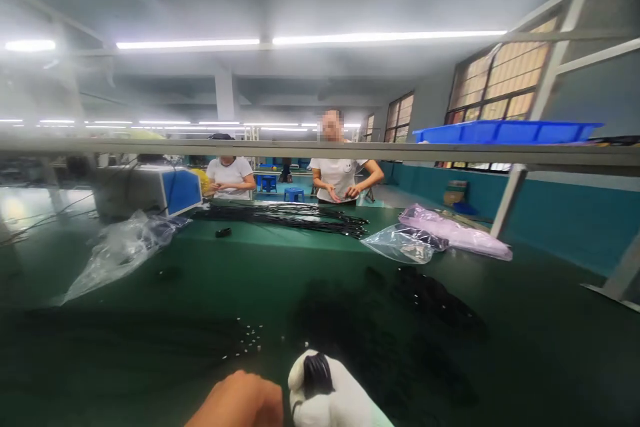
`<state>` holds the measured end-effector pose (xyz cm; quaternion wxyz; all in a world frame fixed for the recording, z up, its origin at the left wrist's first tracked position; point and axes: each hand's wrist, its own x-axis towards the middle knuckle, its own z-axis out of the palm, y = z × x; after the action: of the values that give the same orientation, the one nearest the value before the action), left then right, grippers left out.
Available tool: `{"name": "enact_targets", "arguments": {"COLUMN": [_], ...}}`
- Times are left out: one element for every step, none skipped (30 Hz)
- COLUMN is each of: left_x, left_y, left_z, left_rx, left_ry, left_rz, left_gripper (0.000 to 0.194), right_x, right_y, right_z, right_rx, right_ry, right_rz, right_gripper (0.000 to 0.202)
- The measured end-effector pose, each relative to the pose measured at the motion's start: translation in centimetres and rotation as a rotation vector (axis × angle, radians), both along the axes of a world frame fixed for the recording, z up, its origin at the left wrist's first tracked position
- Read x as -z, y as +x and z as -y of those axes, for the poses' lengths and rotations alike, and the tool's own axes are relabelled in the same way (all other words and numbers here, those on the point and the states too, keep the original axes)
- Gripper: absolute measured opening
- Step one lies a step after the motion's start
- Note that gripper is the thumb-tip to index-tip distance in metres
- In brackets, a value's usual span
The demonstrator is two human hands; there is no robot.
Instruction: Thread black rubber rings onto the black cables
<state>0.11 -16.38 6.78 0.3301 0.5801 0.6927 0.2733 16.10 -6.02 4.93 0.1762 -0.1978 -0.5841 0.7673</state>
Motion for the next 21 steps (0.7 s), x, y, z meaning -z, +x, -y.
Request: {"name": "enact_targets", "arguments": {"left_x": [-0.3, -0.6, -0.7, -0.9, -0.9, -0.8, -0.7, -0.5, -0.4, -0.2, -0.1, -0.1, -0.1, -0.3, -0.5, -0.8, -1.0, -1.2, -1.4, -1.4, -1.2], "left_y": [0.1, 0.2, 0.2, 0.3, 0.3, 0.3, 0.3, 0.3, 0.3, 0.4, 0.6, 0.9, 1.2, 1.6, 1.9, 2.1, 2.2, 2.0, 1.7, 1.3, 0.8], "left_z": [0.1, 0.2, 0.2, 0.2, 0.2, 0.2, 0.1, 0.1, 0.1, 0.1, 0.2, 0.2, 0.2, 0.2, 0.2, 0.1, 0.0, -0.1, -0.3, -0.5, -0.7], "left_rx": [0.002, 0.004, 0.002, -0.002, -0.013, -0.028, -0.043, -0.056, -0.06, -0.055, -0.047, -0.041, -0.04, -0.043, -0.047, -0.054, -0.064, -0.062, -0.041, -0.005, 0.042], "left_ry": [-0.001, -0.014, -0.033, -0.052, -0.059, -0.045, -0.016, 0.016, 0.038, 0.047, 0.048, 0.042, 0.031, 0.021, 0.0, -0.03, -0.057, -0.083, -0.107, -0.132, -0.157], "left_rz": [-0.032, -0.036, -0.015, 0.03, 0.084, 0.129, 0.156, 0.166, 0.162, 0.152, 0.14, 0.132, 0.117, 0.084, 0.033, -0.03, -0.091, -0.129, -0.127, -0.076, 0.015], "left_gripper": [0.004, 0.01, 0.016, 0.025, 0.035, 0.046, 0.055, 0.063, 0.069, 0.074, 0.075, 0.075, 0.074, 0.072, 0.069, 0.064, 0.059, 0.053, 0.047, 0.039, 0.03], "right_x": [-0.2, -0.4, -0.6, -0.7, -0.8, -0.8, -0.6, -0.3, 0.1, 0.7, 1.2, 1.8, 2.3, 2.7, 2.9, 3.0, 2.9, 2.6, 2.2, 1.8, 1.2], "right_y": [-0.3, -0.5, -0.7, -0.8, -0.8, -0.8, -0.8, -0.8, -0.8, -0.9, -0.9, -1.0, -1.0, -1.1, -1.2, -1.3, -1.4, -1.5, -1.5, -1.5, -1.4], "right_z": [0.3, 0.5, 0.6, 0.7, 0.7, 0.7, 0.7, 0.6, 0.5, 0.4, 0.3, 0.3, 0.3, 0.3, 0.4, 0.6, 0.8, 1.0, 1.2, 1.3, 1.4], "right_rx": [0.006, 0.04, 0.094, 0.153, 0.21, 0.249, 0.255, 0.239, 0.217, 0.197, 0.182, 0.173, 0.173, 0.179, 0.183, 0.182, 0.176, 0.165, 0.161, 0.164, 0.182], "right_ry": [-0.02, -0.026, -0.025, -0.013, 0.007, 0.031, 0.058, 0.081, 0.111, 0.152, 0.206, 0.267, 0.326, 0.369, 0.407, 0.436, 0.46, 0.482, 0.516, 0.556, 0.602], "right_rz": [0.016, 0.037, 0.063, 0.097, 0.138, 0.182, 0.223, 0.263, 0.296, 0.319, 0.336, 0.351, 0.363, 0.372, 0.388, 0.406, 0.423, 0.432, 0.434, 0.438, 0.439], "right_gripper": [0.033, 0.034, 0.036, 0.039, 0.043, 0.048, 0.054, 0.062, 0.072, 0.082, 0.091, 0.098, 0.103, 0.104, 0.103, 0.099, 0.095, 0.09, 0.083, 0.075, 0.063]}}
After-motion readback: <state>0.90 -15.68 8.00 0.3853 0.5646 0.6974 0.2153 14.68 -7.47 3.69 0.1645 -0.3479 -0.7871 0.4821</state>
